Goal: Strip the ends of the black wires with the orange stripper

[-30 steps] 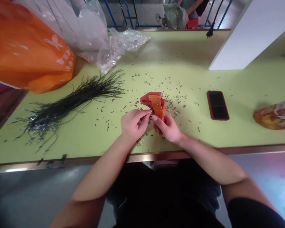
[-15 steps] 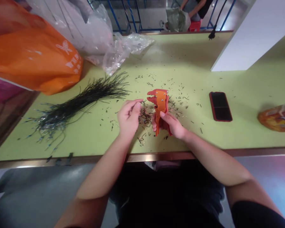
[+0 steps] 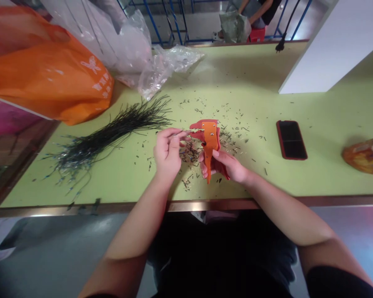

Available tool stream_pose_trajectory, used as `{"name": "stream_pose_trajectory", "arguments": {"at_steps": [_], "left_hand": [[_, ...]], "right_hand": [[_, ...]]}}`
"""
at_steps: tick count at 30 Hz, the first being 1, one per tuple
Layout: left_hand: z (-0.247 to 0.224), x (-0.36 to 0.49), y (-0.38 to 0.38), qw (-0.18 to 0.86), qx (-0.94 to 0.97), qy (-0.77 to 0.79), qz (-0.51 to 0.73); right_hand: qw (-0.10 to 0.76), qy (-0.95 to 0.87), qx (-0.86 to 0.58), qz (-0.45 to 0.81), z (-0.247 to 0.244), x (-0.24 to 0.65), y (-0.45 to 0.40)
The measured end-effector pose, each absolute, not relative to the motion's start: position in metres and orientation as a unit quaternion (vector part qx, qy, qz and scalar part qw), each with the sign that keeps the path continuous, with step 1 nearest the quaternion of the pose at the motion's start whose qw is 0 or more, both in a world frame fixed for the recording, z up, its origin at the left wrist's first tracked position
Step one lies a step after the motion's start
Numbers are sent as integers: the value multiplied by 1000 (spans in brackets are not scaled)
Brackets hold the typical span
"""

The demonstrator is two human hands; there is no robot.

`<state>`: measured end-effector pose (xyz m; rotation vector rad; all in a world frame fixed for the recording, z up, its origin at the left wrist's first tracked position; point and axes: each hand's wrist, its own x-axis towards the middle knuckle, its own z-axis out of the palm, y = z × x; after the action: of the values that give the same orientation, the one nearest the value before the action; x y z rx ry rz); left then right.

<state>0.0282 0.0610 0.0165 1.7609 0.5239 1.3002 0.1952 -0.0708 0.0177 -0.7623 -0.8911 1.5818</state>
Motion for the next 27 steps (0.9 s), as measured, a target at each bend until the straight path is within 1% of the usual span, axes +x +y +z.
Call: {"name": "stream_pose_trajectory", "arguments": {"at_steps": [3,5,9,13,15,18,21,24,27], "left_hand": [[16,29,63,460,686,182,534],[16,30,65,461,678,195,537],[17,31,67,440,669,258,541],[16,31,65,417,693,264,526],[17,29,65,383,722,261,515],[20,25,65,301,770,249,505],[23,23,68,228,793,224,519],[23,22,71,185,801,197,533],[21,21,74,164,810,189,530]], "right_hand": [[548,-384,-324,669,20,196,-71],[543,-388,-320,673,21,196,-72],[538,-395,-305,679,22,194,-72],[527,-401,-298,688,22,192,-73],[526,-400,-300,688,21,192,-73],[525,-396,-310,686,20,193,-72],[528,-386,-336,678,19,193,-72],[527,-376,-359,672,20,192,-72],[527,-373,-370,668,22,190,-72]]}}
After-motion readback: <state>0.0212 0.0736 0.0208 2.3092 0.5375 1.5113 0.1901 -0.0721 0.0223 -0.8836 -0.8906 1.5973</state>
